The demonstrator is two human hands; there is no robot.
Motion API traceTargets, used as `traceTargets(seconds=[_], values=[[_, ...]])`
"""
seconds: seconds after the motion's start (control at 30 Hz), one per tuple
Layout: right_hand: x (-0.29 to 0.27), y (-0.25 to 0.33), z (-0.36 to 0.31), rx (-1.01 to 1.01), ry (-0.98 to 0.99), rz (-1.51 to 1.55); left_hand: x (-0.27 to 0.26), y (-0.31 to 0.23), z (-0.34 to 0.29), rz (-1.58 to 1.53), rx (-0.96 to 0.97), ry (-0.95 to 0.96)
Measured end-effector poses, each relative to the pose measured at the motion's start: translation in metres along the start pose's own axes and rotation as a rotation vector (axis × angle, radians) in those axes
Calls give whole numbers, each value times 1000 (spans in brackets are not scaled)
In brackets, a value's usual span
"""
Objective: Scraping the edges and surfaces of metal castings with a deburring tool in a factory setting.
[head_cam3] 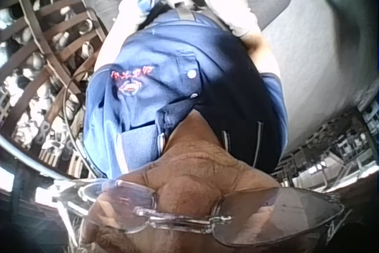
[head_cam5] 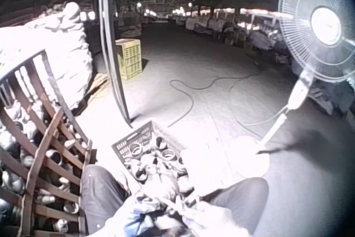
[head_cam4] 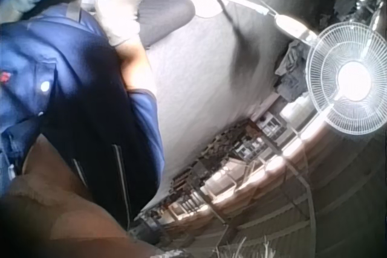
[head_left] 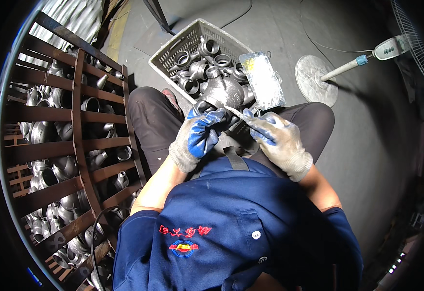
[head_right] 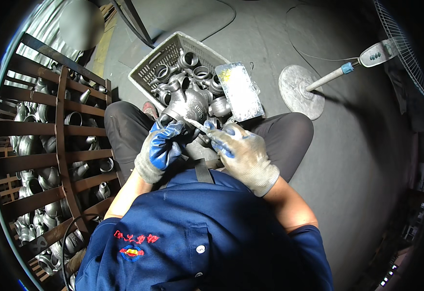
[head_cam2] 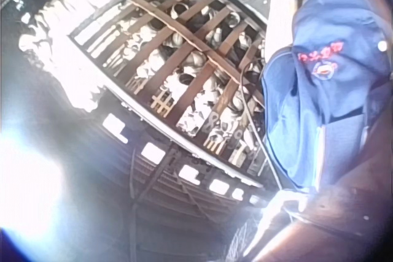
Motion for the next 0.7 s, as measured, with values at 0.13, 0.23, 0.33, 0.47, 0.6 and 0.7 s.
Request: traceTargets(seconds=[0.13, 0.23, 0.33, 0.47, 0.6, 0.7], values=[[-5, -13, 5, 65, 6, 192, 0, -25, 6, 160, 160, 9], [-6, -12, 9, 56, -4, 186, 1, -22, 12, 101, 32, -40], [1, -10, 11, 41, 81, 173, 7, 39, -9, -814, -597, -328], [-5, -5, 13, -17, 67, 258, -2, 32, -4, -454, -371, -257], [-5, -14, 14, 118, 74, 229, 6, 64, -17, -683, -561, -240], [-8, 0, 15, -33, 88, 103, 31, 71, -25, -1314, -746, -186]])
Point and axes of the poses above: each hand's wrist, its own z-axis towards the middle knuckle, its own x-axis out of the palm, y = z × x, the point moved 10 cm from there along z, towards the middle knuckle, and after that the axes turned 10 degrees about -z, right-handed, at the moved point
